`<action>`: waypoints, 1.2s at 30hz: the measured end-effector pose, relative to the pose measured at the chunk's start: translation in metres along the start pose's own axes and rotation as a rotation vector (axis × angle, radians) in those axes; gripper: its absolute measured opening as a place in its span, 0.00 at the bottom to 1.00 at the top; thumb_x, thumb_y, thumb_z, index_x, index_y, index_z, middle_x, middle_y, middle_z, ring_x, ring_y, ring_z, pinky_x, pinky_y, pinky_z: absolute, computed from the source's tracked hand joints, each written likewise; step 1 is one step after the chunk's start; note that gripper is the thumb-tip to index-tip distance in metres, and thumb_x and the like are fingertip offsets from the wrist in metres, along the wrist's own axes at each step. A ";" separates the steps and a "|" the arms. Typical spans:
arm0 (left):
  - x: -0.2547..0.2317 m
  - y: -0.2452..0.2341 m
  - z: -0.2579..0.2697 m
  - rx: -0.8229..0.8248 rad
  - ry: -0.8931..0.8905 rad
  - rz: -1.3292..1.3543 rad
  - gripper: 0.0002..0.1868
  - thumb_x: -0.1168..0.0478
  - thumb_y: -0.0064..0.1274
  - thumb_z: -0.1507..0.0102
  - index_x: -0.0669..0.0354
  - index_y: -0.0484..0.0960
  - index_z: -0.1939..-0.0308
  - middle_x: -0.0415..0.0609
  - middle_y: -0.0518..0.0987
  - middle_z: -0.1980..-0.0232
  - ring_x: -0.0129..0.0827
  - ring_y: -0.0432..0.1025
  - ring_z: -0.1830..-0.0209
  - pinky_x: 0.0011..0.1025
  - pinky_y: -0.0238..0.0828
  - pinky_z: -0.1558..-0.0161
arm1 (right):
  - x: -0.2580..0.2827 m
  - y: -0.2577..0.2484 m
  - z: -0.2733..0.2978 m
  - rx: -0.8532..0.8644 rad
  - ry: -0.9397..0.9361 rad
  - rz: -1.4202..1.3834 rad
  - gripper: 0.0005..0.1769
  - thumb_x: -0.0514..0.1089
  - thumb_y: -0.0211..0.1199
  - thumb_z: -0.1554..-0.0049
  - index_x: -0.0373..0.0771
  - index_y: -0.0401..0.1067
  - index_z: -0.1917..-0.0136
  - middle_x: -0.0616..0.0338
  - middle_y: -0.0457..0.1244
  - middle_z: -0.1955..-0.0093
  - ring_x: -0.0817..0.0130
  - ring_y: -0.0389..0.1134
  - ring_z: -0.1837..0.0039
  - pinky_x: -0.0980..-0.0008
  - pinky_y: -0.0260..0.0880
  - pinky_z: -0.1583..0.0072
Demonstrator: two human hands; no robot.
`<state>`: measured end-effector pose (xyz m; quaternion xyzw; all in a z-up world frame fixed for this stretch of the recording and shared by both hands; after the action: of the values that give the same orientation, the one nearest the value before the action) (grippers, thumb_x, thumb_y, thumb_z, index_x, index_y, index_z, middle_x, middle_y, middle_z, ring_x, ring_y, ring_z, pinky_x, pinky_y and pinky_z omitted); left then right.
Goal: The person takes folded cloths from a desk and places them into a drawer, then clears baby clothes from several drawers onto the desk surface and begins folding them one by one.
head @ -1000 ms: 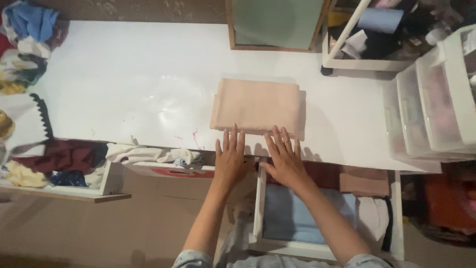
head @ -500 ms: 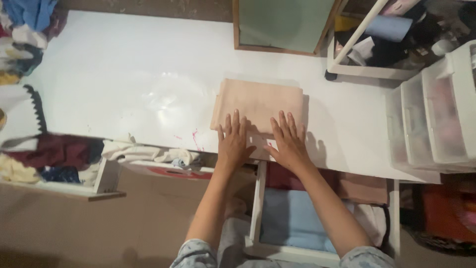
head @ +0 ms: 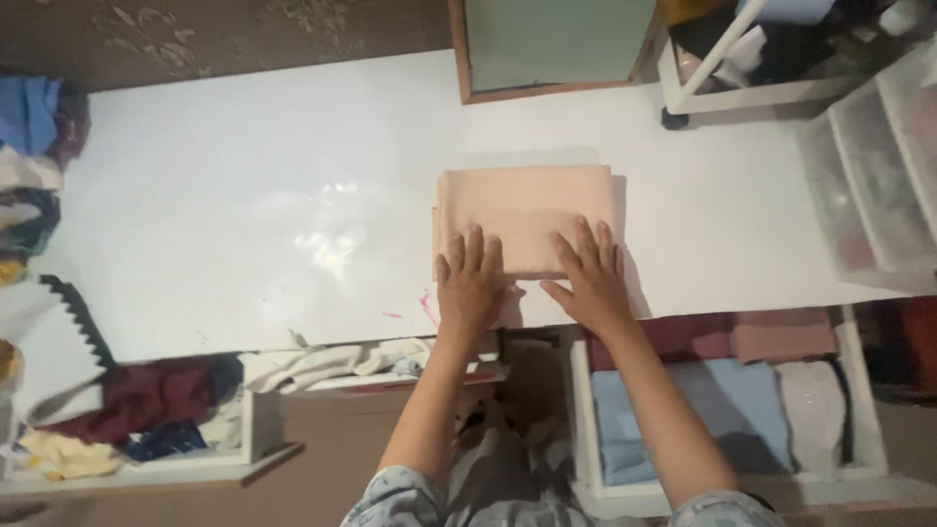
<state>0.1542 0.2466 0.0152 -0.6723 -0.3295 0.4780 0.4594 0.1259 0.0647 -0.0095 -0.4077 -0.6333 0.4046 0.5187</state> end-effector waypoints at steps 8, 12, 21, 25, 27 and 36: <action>0.072 -0.033 0.018 0.054 -0.008 -0.049 0.42 0.42 0.64 0.44 0.49 0.68 0.30 0.52 0.61 0.23 0.56 0.55 0.25 0.68 0.53 0.35 | 0.072 0.024 -0.011 -0.048 -0.047 0.068 0.44 0.69 0.64 0.47 0.56 0.58 0.22 0.46 0.38 0.15 0.33 0.36 0.17 0.25 0.45 0.29; 0.094 -0.041 0.031 0.027 -0.020 -0.040 0.41 0.42 0.63 0.43 0.48 0.68 0.30 0.52 0.62 0.23 0.55 0.56 0.24 0.68 0.53 0.35 | 0.093 0.029 -0.017 -0.024 -0.070 0.046 0.44 0.69 0.64 0.48 0.58 0.57 0.22 0.46 0.38 0.15 0.34 0.36 0.17 0.25 0.44 0.29; 0.105 -0.039 0.042 0.072 -0.078 -0.026 0.42 0.43 0.60 0.42 0.50 0.65 0.28 0.54 0.58 0.22 0.57 0.52 0.23 0.68 0.51 0.34 | 0.107 0.035 -0.017 0.030 -0.084 0.048 0.47 0.71 0.61 0.48 0.58 0.53 0.21 0.46 0.35 0.15 0.35 0.33 0.17 0.25 0.41 0.28; 0.111 -0.043 0.052 0.030 -0.078 -0.041 0.40 0.43 0.58 0.40 0.51 0.65 0.27 0.55 0.57 0.21 0.58 0.52 0.22 0.67 0.52 0.34 | 0.117 0.038 -0.019 0.065 -0.111 0.036 0.48 0.72 0.61 0.47 0.55 0.53 0.21 0.44 0.34 0.15 0.34 0.32 0.17 0.25 0.39 0.28; 0.115 -0.044 0.059 -0.003 -0.093 -0.042 0.39 0.43 0.57 0.39 0.51 0.65 0.27 0.55 0.57 0.21 0.57 0.51 0.22 0.67 0.52 0.34 | 0.123 0.039 -0.018 0.072 -0.123 0.032 0.48 0.72 0.60 0.47 0.55 0.52 0.20 0.44 0.34 0.15 0.35 0.32 0.17 0.25 0.39 0.28; 0.170 -0.062 0.083 0.034 -0.055 -0.070 0.42 0.40 0.57 0.42 0.54 0.66 0.28 0.58 0.58 0.23 0.59 0.52 0.23 0.67 0.52 0.36 | 0.189 0.053 -0.017 0.105 -0.070 0.063 0.47 0.72 0.60 0.48 0.56 0.53 0.22 0.44 0.33 0.16 0.34 0.32 0.18 0.24 0.39 0.30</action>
<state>0.1311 0.4442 0.0053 -0.6390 -0.3571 0.4854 0.4780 0.1229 0.2616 0.0051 -0.3853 -0.6158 0.4672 0.5041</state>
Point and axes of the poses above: each hand's wrist, its own z-axis away from the middle knuckle, its own y-axis out of the palm, x = y × z, the point moved 9 cm from there along -z, towards the middle knuckle
